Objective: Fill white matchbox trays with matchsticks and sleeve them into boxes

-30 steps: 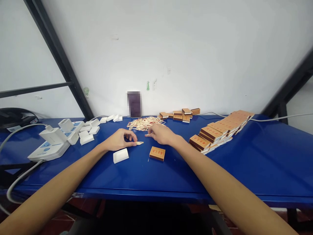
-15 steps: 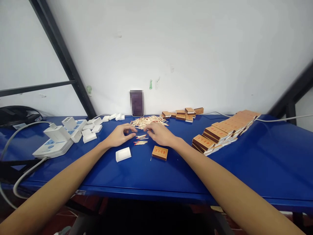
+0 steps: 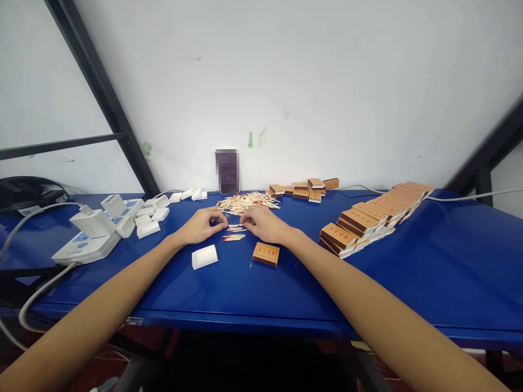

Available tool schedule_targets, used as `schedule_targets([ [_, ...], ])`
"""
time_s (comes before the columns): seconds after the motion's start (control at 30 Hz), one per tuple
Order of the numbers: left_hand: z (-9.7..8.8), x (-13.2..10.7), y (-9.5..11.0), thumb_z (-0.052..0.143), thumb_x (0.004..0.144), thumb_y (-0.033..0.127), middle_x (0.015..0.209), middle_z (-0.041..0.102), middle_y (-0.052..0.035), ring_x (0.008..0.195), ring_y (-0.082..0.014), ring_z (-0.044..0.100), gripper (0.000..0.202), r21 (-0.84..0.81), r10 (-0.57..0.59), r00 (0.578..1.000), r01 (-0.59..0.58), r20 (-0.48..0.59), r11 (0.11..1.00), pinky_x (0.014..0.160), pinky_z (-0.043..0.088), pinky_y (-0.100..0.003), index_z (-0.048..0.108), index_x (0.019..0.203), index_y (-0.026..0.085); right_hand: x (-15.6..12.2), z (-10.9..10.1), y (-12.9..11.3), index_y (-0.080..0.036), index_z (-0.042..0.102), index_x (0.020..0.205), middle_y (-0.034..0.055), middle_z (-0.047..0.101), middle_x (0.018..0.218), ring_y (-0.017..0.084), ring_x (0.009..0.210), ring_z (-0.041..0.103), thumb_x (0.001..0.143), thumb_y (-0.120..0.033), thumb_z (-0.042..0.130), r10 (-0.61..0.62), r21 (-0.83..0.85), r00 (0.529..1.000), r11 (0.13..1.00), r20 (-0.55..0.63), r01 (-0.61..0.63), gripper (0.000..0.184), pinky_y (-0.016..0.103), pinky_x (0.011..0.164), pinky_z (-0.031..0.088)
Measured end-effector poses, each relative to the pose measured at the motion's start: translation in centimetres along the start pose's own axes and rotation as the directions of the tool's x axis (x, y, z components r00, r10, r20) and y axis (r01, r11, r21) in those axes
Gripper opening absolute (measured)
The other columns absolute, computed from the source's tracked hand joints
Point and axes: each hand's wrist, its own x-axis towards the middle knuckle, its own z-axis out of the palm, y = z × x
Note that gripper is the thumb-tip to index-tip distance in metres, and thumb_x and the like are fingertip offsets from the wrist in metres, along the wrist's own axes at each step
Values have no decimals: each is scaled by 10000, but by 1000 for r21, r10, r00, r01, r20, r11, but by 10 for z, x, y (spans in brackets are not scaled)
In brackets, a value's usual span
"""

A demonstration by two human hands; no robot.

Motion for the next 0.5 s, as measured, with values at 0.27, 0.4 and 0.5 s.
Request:
schedule_targets([
  [0.27,0,1,-5,552,836,235,805,651,-24,761,-170,566,139,77,-38,999,38,-2,996,717,443,-295,676,804,181,6,7,4,-155,679,818,28,631,719,140,678,530,872,-152,580,9,-1,1000,1000,-24,-9,113,265,648,360],
  [0.4,0,1,-5,551,830,225,795,635,-25,767,-172,568,128,91,-44,999,44,-7,995,733,446,-301,664,790,180,6,8,5,-150,639,753,24,615,702,137,664,513,858,-152,560,38,-22,999,999,-25,-38,131,263,629,346],
  [0.5,1,0,-5,562,837,231,833,638,-32,800,-184,572,145,120,-52,998,54,-18,991,773,452,-324,680,905,184,7,7,4,-152,616,717,26,613,709,137,668,517,833,-154,566,78,-23,996,997,-34,-79,126,262,627,348],
])
